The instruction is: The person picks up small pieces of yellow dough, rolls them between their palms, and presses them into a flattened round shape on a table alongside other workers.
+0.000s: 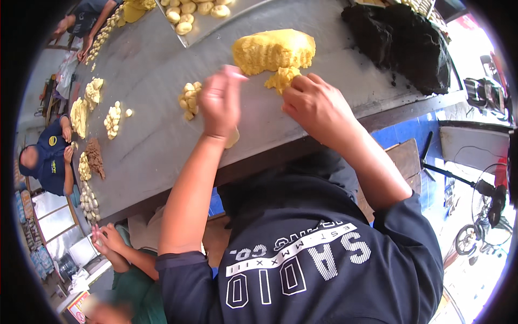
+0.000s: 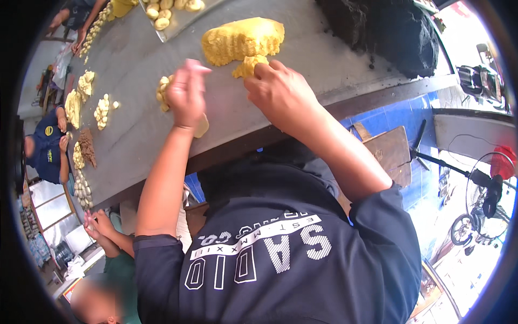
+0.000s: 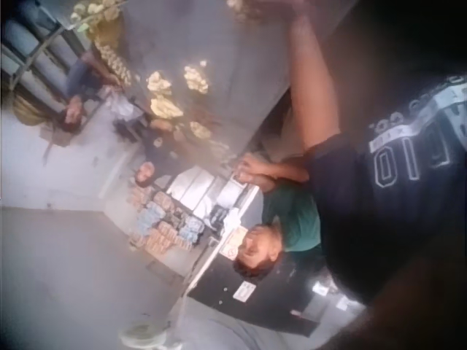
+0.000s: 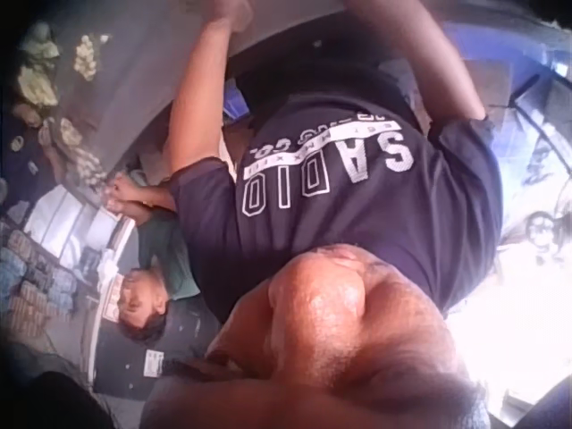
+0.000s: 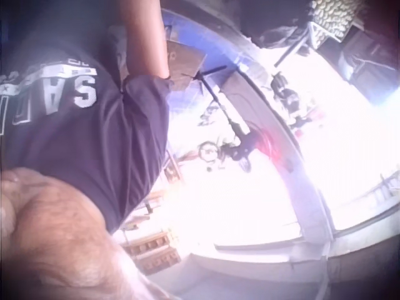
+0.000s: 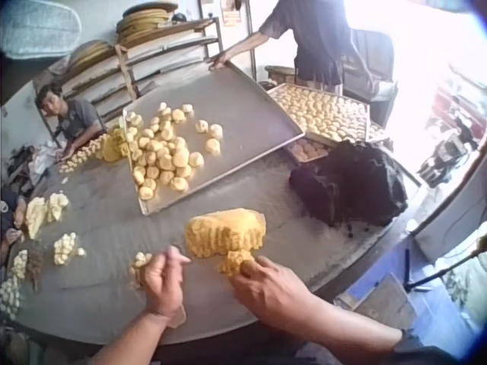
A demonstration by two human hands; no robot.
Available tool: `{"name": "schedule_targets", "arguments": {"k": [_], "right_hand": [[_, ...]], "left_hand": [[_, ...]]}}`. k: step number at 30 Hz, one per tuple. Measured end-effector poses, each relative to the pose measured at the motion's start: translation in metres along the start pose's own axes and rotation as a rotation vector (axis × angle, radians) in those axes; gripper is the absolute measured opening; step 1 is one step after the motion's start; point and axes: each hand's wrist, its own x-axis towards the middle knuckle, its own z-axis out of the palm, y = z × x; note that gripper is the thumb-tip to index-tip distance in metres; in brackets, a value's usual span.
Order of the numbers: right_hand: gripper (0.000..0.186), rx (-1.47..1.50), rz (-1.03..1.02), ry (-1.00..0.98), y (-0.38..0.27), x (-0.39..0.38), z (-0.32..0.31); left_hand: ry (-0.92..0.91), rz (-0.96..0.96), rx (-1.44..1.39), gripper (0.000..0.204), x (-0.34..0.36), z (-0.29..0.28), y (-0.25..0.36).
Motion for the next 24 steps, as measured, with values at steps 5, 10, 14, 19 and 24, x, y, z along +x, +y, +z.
{"name": "schedule_targets", "arguments": {"k": [5,10,14,19,24], "right_hand": [[0.028,0.118,0.178,0.175,0.008,-0.029,-0.023],[0.037,0.28,0.041,0.058,-0.005,-0.033,-0.014],[0.027,0.319,0.014,0.119,-0.021,-0.018,-0.017],[0.035,0.253,-0.044,0.065,-0.022,-0.027,-0.003],[0.029,0.549,-0.036,0.177,-0.059,-0.001,0.008]], "left_hand": [[-0.107,0.028,0.702,0.016,-0.042,-0.069,0.02],[-0.17,-0.2,0.697,0.014,-0.088,-0.058,0.049],[-0.124,-0.302,0.323,0.007,-0.086,-0.055,0.04],[0.036,-0.579,-0.252,0.026,-0.088,-0.04,0.051],[0.211,-0.699,-0.57,0.052,-0.074,-0.011,0.08]]}}
